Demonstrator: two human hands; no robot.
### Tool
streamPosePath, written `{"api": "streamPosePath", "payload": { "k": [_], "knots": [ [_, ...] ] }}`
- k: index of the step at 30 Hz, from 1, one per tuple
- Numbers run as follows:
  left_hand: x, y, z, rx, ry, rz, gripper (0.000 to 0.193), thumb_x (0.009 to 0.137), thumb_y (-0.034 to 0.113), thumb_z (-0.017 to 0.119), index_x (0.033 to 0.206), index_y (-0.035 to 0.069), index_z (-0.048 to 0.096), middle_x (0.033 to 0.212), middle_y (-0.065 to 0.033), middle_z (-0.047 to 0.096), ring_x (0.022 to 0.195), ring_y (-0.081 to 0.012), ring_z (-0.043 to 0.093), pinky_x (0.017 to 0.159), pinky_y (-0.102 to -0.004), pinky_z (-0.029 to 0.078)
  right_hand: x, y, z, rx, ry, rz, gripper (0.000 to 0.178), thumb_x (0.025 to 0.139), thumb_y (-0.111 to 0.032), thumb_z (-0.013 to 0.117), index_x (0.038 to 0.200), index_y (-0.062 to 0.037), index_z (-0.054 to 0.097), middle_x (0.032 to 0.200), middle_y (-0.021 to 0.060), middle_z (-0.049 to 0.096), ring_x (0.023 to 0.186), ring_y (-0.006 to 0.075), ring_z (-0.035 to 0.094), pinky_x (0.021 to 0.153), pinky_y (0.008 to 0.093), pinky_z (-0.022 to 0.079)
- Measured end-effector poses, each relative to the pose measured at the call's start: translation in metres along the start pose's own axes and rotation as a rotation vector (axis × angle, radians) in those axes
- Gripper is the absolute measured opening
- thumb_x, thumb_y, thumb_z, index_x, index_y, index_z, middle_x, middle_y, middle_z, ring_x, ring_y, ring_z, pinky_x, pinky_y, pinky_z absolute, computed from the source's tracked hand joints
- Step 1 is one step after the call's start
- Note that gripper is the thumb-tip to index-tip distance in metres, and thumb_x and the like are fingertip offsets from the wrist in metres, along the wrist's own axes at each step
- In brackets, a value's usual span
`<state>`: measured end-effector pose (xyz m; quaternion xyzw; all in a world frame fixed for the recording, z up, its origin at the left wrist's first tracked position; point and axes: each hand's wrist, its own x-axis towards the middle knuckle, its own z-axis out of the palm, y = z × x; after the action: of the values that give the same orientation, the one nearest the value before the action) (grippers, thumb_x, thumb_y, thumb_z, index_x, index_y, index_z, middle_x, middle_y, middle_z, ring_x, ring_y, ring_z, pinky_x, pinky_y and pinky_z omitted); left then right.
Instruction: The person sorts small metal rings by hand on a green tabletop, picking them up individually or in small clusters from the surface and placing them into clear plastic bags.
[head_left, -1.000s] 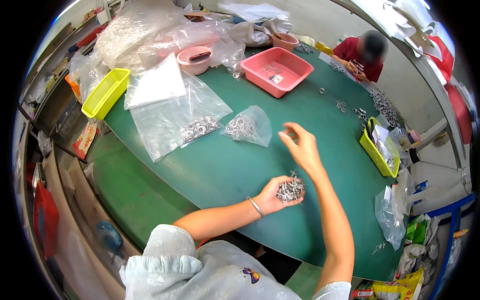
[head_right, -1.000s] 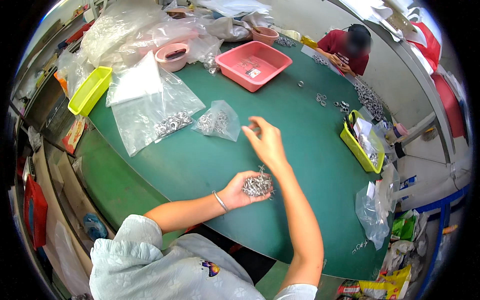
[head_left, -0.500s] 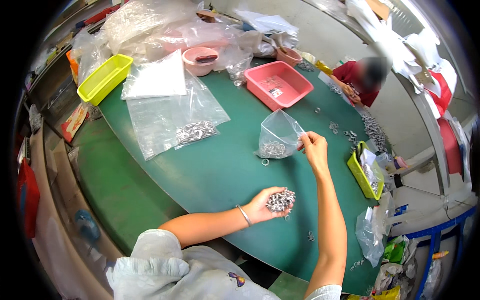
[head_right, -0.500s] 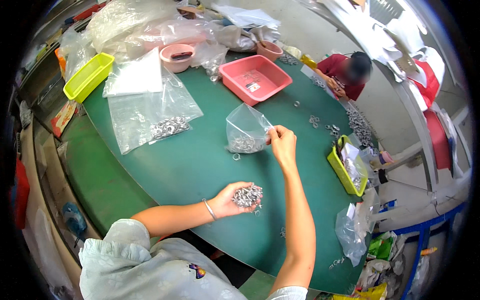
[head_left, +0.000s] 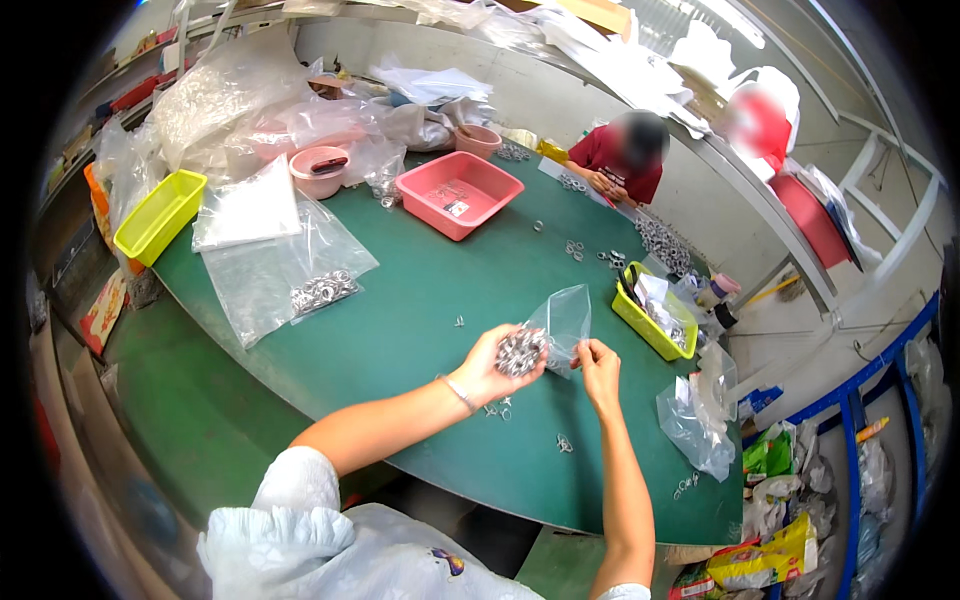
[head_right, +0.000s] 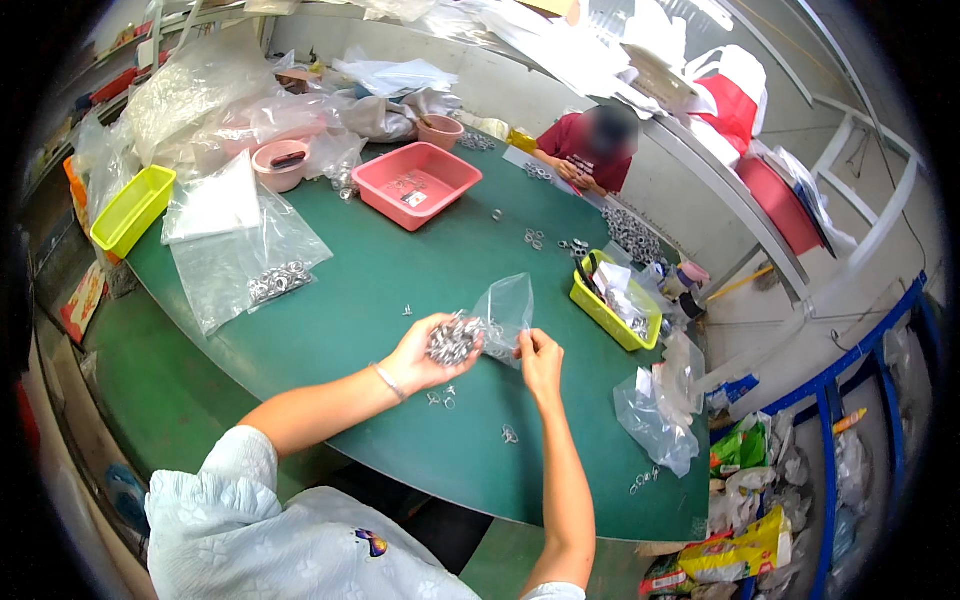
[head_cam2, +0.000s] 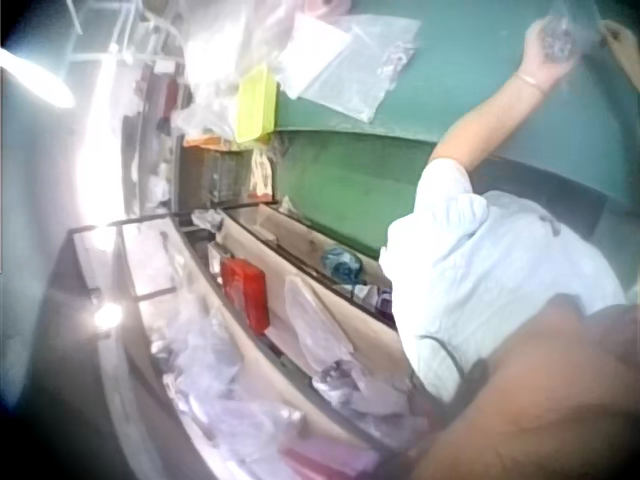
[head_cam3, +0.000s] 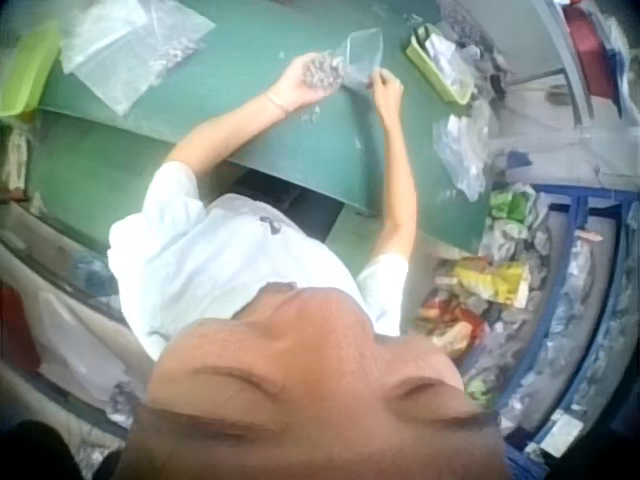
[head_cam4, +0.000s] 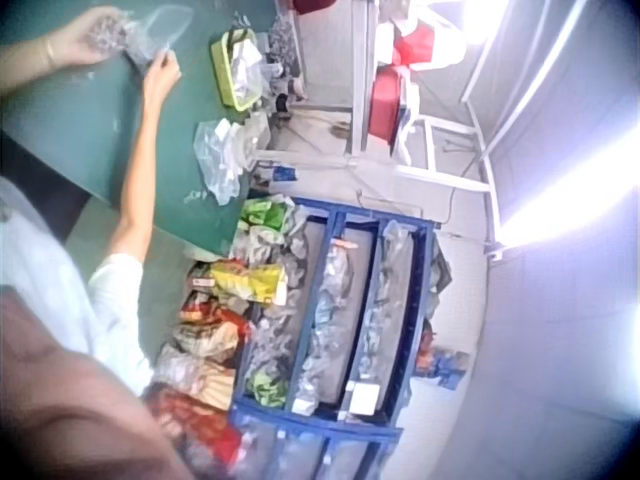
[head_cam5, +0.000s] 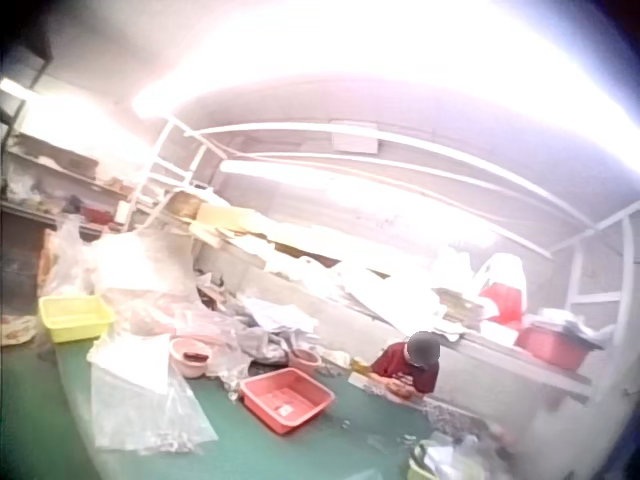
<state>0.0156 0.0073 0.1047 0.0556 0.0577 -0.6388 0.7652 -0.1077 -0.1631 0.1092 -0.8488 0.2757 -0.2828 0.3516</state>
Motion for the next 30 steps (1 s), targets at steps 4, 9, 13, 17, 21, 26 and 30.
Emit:
{"api": "streamPosePath", "payload": {
  "k": [4, 9, 13, 17, 21, 26, 30],
  "knots": [
    [0.033, -0.004, 0.017, 0.138, -0.014, 0.002, 0.023, 0.086, 0.020, 0.050, 0.099, 0.002, 0.057, 0.090, -0.0151, 0.061, 0.082, -0.0284, 0.061, 0.072, -0.0408, 0.054, -0.032, 0.000, 0.008, -0.031, 0.035, -0.090, 0.022, 0.089, -0.015, 0.053, 0.078, 0.0028, 0.059, 0.060, 0.0089, 0.059, 0.054, 0.0133, 0.054, 0.054, 0.0312, 0.044],
    [0.056, -0.021, 0.019, 0.365, 0.220, 0.095, 0.016, 0.085, 0.016, 0.052, 0.094, 0.003, 0.054, 0.087, -0.0129, 0.060, 0.081, -0.0272, 0.060, 0.074, -0.0419, 0.055, -0.051, 0.003, 0.005, 0.056, 0.061, -0.022, 0.022, 0.090, -0.015, 0.052, 0.080, 0.0023, 0.061, 0.062, 0.0074, 0.061, 0.057, 0.0125, 0.056, 0.055, 0.0290, 0.044],
    [0.084, -0.021, -0.002, 0.393, 0.267, 0.265, 0.013, 0.087, 0.019, 0.046, 0.082, 0.008, 0.051, 0.079, -0.0090, 0.057, 0.072, -0.0231, 0.055, 0.066, -0.0428, 0.048, -0.055, 0.007, 0.012, 0.064, 0.079, -0.068, 0.023, 0.090, -0.016, 0.052, 0.081, 0.0025, 0.062, 0.062, 0.0056, 0.061, 0.057, 0.0099, 0.055, 0.054, 0.0268, 0.043],
    [0.103, -0.021, 0.011, 0.389, 0.398, 0.389, 0.016, 0.088, 0.020, 0.042, 0.079, 0.009, 0.048, 0.072, -0.0066, 0.050, 0.069, -0.0223, 0.049, 0.067, -0.0438, 0.042, -0.056, 0.005, 0.018, 0.132, 0.126, -0.062, 0.023, 0.088, -0.015, 0.053, 0.078, 0.0035, 0.061, 0.060, 0.0083, 0.059, 0.053, 0.0121, 0.053, 0.053, 0.0302, 0.043],
    [0.091, -0.035, 0.029, 0.577, 0.443, 0.405, 0.006, 0.084, 0.008, 0.044, 0.083, 0.004, 0.048, 0.084, -0.0112, 0.050, 0.073, -0.0245, 0.050, 0.069, -0.0456, 0.043, -0.058, 0.003, 0.015, 0.185, 0.147, -0.024, 0.025, 0.088, -0.016, 0.054, 0.074, 0.0039, 0.060, 0.057, 0.0065, 0.058, 0.052, 0.0098, 0.050, 0.051, 0.0290, 0.041],
    [0.077, -0.026, 0.027, 0.915, 0.337, 0.326, 0.033, 0.078, -0.002, 0.045, 0.111, -0.008, 0.045, 0.101, -0.0198, 0.051, 0.088, -0.0285, 0.053, 0.078, -0.0461, 0.045, -0.054, 0.007, 0.015, 0.297, 0.227, 0.006, 0.025, 0.088, -0.016, 0.054, 0.072, 0.0022, 0.061, 0.057, 0.0029, 0.058, 0.052, 0.0069, 0.047, 0.049, 0.0263, 0.038],
    [0.072, -0.025, 0.022, 1.106, 0.354, 0.415, 0.071, 0.073, -0.009, 0.048, 0.137, -0.012, 0.020, 0.116, -0.0276, 0.047, 0.103, -0.0314, 0.053, 0.088, -0.0377, 0.044, -0.048, -0.006, 0.018, 0.325, 0.213, 0.072, 0.025, 0.089, -0.015, 0.053, 0.072, 0.0005, 0.063, 0.058, 0.0018, 0.058, 0.053, 0.0060, 0.046, 0.050, 0.0237, 0.035]
  ]
}}
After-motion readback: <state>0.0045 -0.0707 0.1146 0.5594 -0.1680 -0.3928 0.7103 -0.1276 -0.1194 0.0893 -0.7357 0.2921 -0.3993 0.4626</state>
